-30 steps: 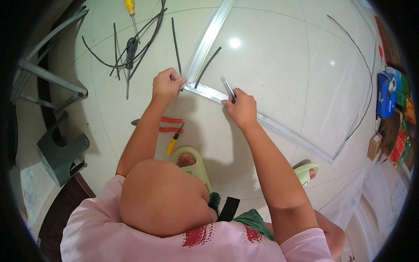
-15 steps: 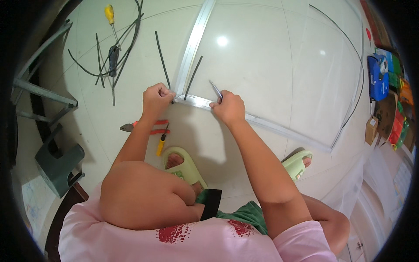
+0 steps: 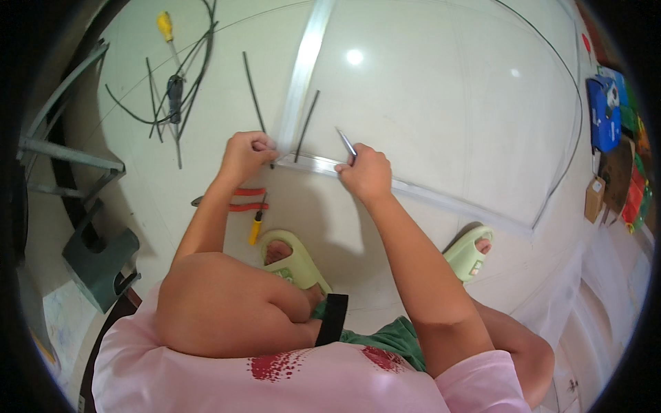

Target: The person assembles a window screen frame by pushing a rubber spline into the groove of an aluminum frame using a tool, then cuts the excess spline.

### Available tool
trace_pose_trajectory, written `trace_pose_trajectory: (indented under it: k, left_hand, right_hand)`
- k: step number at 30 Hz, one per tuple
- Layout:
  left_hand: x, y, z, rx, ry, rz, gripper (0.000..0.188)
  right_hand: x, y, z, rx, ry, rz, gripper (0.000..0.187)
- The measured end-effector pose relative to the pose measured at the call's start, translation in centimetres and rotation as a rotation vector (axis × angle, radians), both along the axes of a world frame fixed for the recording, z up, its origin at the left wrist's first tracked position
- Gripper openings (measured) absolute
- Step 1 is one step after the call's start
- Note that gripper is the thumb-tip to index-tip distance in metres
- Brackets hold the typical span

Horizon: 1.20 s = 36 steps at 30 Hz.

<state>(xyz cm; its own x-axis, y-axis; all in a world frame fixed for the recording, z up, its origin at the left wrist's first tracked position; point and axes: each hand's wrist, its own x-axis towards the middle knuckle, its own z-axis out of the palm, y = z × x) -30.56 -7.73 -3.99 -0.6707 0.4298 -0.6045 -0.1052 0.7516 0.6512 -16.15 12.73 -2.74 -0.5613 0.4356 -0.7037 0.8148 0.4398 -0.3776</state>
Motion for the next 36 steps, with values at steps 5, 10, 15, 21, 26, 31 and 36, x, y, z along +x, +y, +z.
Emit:
trace_pose_trajectory:
  k: [5, 10, 15, 21, 26, 31, 36]
  left_hand:
    - [-0.4, -1.2, -2.8, 0.093, 0.005, -0.080, 0.008]
    - [-0.5, -2.2, -2.5, 0.090, -0.057, -0.012, 0.009]
    - [0.8, -0.7, -1.9, 0.067, -0.109, -0.018, 0.010]
    - [1.1, -0.1, -1.4, 0.011, -0.051, -0.061, 0.010]
    - [1.3, -1.6, -1.0, 0.012, 0.056, -0.057, 0.007]
    - [2.1, -0.7, -0.7, -0.074, 0.184, -0.048, 0.016]
    - [2.8, -1.0, 0.0, -0.043, -0.023, 0.212, 0.016]
  right_hand:
    - [1.3, -0.2, -2.4, 0.014, 0.187, 0.021, 0.023]
    - [0.6, -1.2, -1.6, 0.004, 0.160, -0.012, 0.025]
    - [1.6, -0.4, -1.0, -0.027, 0.064, -0.003, 0.025]
    - [1.8, 0.1, -0.9, -0.041, 0.054, -0.004, 0.025]
    - [1.7, -1.3, -3.0, 0.033, 0.158, 0.042, 0.024]
    - [1.4, 0.5, -1.3, -0.085, 0.141, 0.107, 0.016]
    - [0.1, -1.6, -0.9, -0.020, 0.128, 0.161, 0.011]
